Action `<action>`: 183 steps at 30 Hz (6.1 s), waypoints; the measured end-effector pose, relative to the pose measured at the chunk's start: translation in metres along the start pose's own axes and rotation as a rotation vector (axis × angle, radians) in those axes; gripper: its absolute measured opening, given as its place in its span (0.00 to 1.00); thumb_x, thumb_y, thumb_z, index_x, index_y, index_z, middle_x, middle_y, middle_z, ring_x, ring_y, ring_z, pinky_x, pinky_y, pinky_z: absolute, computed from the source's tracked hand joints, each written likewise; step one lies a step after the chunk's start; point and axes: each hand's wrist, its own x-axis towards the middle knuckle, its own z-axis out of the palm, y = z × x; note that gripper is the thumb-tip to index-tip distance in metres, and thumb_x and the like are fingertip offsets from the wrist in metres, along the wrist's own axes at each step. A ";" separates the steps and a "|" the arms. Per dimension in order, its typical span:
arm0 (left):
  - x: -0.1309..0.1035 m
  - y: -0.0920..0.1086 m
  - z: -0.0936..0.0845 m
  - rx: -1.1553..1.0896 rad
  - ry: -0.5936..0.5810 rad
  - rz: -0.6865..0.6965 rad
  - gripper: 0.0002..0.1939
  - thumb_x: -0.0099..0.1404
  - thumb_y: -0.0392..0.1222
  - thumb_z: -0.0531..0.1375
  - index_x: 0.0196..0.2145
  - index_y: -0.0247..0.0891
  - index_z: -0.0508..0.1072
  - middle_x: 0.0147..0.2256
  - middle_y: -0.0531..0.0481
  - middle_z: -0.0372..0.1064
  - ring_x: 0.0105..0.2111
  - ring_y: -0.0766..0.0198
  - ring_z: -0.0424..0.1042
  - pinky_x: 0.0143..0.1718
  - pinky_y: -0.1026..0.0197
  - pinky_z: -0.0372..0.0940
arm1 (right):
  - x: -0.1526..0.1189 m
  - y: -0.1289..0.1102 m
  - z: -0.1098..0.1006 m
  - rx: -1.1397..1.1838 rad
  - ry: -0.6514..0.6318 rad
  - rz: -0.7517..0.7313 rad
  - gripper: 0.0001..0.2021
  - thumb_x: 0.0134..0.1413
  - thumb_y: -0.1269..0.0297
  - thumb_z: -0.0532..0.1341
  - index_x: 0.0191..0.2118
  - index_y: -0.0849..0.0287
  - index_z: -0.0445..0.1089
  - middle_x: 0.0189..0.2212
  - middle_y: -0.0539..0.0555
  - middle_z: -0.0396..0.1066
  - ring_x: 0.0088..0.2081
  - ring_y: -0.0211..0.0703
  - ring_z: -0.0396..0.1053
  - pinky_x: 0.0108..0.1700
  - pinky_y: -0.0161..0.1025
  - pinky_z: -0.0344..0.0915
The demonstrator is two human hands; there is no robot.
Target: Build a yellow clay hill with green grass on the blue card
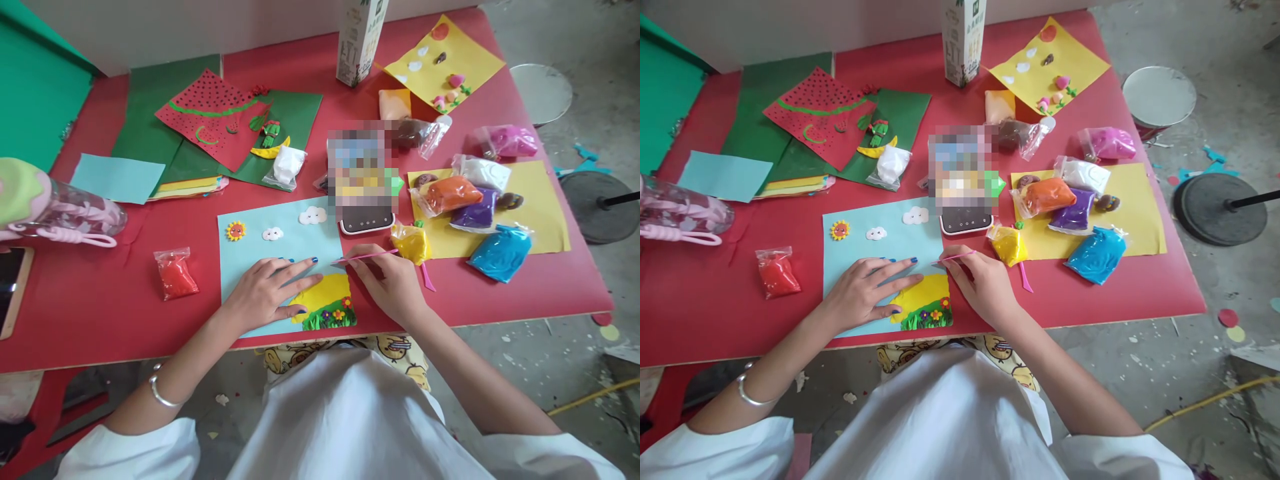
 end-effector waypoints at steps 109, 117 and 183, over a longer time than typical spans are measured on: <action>0.006 0.014 0.011 -0.016 0.102 -0.048 0.24 0.73 0.57 0.45 0.60 0.49 0.66 0.59 0.49 0.65 0.53 0.50 0.60 0.52 0.47 0.55 | -0.007 0.005 -0.004 0.040 -0.023 -0.043 0.03 0.61 0.67 0.60 0.36 0.55 0.72 0.33 0.53 0.78 0.33 0.44 0.76 0.36 0.41 0.72; 0.005 0.012 0.006 -0.095 0.147 -0.062 0.27 0.74 0.56 0.40 0.57 0.40 0.67 0.59 0.42 0.65 0.54 0.53 0.62 0.53 0.51 0.57 | -0.010 0.005 -0.005 0.053 -0.008 -0.059 0.04 0.61 0.68 0.60 0.37 0.56 0.72 0.34 0.53 0.78 0.34 0.43 0.76 0.36 0.40 0.73; 0.008 0.016 0.007 0.082 0.096 -0.007 0.24 0.74 0.53 0.44 0.57 0.42 0.70 0.58 0.46 0.67 0.53 0.50 0.62 0.52 0.46 0.57 | -0.006 0.002 -0.004 0.013 0.049 -0.096 0.03 0.61 0.70 0.61 0.37 0.57 0.71 0.31 0.50 0.78 0.31 0.39 0.76 0.33 0.34 0.72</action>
